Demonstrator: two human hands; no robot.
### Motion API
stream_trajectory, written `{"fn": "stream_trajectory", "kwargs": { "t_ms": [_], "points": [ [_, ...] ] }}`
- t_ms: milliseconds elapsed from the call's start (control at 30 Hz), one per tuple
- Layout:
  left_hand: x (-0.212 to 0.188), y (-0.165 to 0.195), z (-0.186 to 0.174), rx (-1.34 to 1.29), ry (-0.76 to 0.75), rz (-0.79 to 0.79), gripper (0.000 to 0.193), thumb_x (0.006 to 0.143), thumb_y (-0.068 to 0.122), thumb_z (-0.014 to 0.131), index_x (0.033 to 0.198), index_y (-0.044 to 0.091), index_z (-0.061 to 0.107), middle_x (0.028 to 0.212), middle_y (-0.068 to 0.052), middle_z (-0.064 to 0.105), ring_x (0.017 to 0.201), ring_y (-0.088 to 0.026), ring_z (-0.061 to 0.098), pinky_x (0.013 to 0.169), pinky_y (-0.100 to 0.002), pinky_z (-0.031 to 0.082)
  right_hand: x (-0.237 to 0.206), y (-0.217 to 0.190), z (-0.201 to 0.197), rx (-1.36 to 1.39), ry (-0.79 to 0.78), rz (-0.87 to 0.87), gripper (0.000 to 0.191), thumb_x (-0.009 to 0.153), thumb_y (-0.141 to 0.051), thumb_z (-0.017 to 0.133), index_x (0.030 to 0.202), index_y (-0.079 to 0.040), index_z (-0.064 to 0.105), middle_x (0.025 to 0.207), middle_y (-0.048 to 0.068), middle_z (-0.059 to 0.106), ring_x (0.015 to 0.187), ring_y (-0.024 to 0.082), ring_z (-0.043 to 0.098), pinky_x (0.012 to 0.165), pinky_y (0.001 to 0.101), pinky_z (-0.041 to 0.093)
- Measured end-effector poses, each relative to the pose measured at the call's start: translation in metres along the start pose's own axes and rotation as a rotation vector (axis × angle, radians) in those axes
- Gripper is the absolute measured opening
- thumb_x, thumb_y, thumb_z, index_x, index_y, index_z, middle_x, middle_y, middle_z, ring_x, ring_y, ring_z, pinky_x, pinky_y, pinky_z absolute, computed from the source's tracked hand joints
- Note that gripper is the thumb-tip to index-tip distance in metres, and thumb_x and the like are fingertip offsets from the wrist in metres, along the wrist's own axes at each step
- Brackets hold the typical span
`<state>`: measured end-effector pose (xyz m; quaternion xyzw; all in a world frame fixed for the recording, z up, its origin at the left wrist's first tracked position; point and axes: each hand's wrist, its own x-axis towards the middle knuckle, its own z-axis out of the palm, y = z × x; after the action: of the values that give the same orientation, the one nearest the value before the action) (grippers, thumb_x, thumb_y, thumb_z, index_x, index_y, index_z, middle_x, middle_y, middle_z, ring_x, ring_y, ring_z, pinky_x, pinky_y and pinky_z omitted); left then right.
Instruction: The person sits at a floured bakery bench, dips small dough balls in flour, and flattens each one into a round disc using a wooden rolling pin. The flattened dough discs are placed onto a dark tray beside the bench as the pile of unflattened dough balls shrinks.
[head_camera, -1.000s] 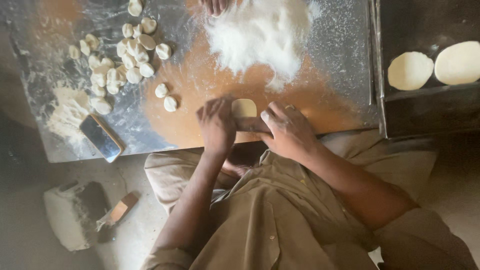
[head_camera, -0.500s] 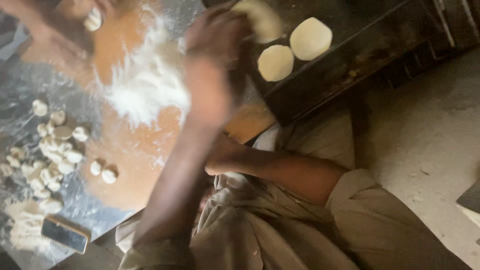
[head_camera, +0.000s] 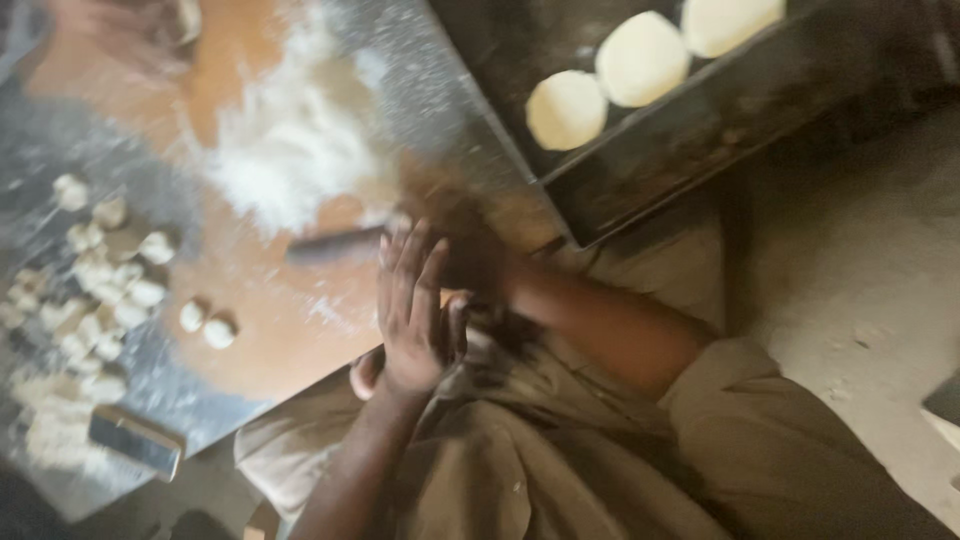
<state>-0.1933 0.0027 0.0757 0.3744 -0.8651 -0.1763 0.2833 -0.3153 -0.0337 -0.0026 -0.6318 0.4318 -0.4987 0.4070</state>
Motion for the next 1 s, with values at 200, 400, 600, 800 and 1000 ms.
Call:
{"fn": "stream_trajectory", "kwargs": {
  "t_ms": [200, 400, 600, 800, 1000],
  "points": [
    [-0.050, -0.029, 0.004, 0.077, -0.362, 0.022, 0.075, 0.107, 0.048, 0.044, 0.161, -0.002, 0.025, 0.169, -0.023, 0.026, 0.159, -0.040, 0.022, 0.130, -0.057, 0.014, 0.033, -0.006, -0.024, -0.578, 0.307, -0.099, 0.027, 0.107, -0.032, 0.066, 0.113, -0.006, 0.060, 0.092, 0.005, 0.060, 0.075, 0.020, 0.061, 0.064, 0.0348, 0.053],
    [-0.023, -0.108, -0.009, 0.514, -0.528, 0.084, 0.082, 0.108, 0.063, 0.024, 0.166, 0.006, 0.015, 0.174, -0.014, 0.017, 0.161, -0.031, 0.008, 0.128, -0.054, -0.006, 0.012, -0.034, -0.024, -0.320, 0.243, 0.028, 0.040, 0.099, -0.027, 0.078, 0.121, 0.001, 0.061, 0.097, 0.011, 0.066, 0.083, 0.023, 0.069, 0.074, 0.0385, 0.055],
    [-0.048, -0.151, -0.064, 0.612, -0.190, -0.446, 0.086, 0.107, 0.063, 0.030, 0.166, 0.003, 0.015, 0.173, -0.022, 0.007, 0.161, -0.040, 0.003, 0.127, -0.064, -0.003, 0.019, -0.037, -0.032, -0.381, 0.170, -0.090, 0.038, 0.098, -0.026, 0.083, 0.118, 0.000, 0.064, 0.102, 0.015, 0.070, 0.091, 0.029, 0.071, 0.079, 0.0407, 0.055],
    [-0.127, -0.099, -0.021, 0.568, -0.030, -0.859, 0.091, 0.107, 0.062, 0.029, 0.162, -0.007, 0.009, 0.168, -0.035, 0.001, 0.158, -0.051, -0.003, 0.126, -0.062, -0.003, 0.033, -0.039, -0.034, -0.338, 0.157, -0.087, 0.040, 0.096, -0.026, 0.084, 0.117, 0.002, 0.063, 0.102, 0.017, 0.068, 0.091, 0.031, 0.069, 0.077, 0.0403, 0.054],
    [-0.062, -0.166, -0.011, 0.500, -0.003, -0.932, 0.092, 0.107, 0.062, 0.029, 0.162, -0.008, 0.003, 0.167, -0.036, -0.004, 0.158, -0.049, -0.004, 0.129, -0.056, -0.001, 0.030, -0.035, -0.036, -0.325, 0.112, -0.061, 0.039, 0.094, -0.024, 0.086, 0.114, 0.001, 0.064, 0.100, 0.016, 0.068, 0.090, 0.031, 0.067, 0.079, 0.0413, 0.052]
  ]
}}
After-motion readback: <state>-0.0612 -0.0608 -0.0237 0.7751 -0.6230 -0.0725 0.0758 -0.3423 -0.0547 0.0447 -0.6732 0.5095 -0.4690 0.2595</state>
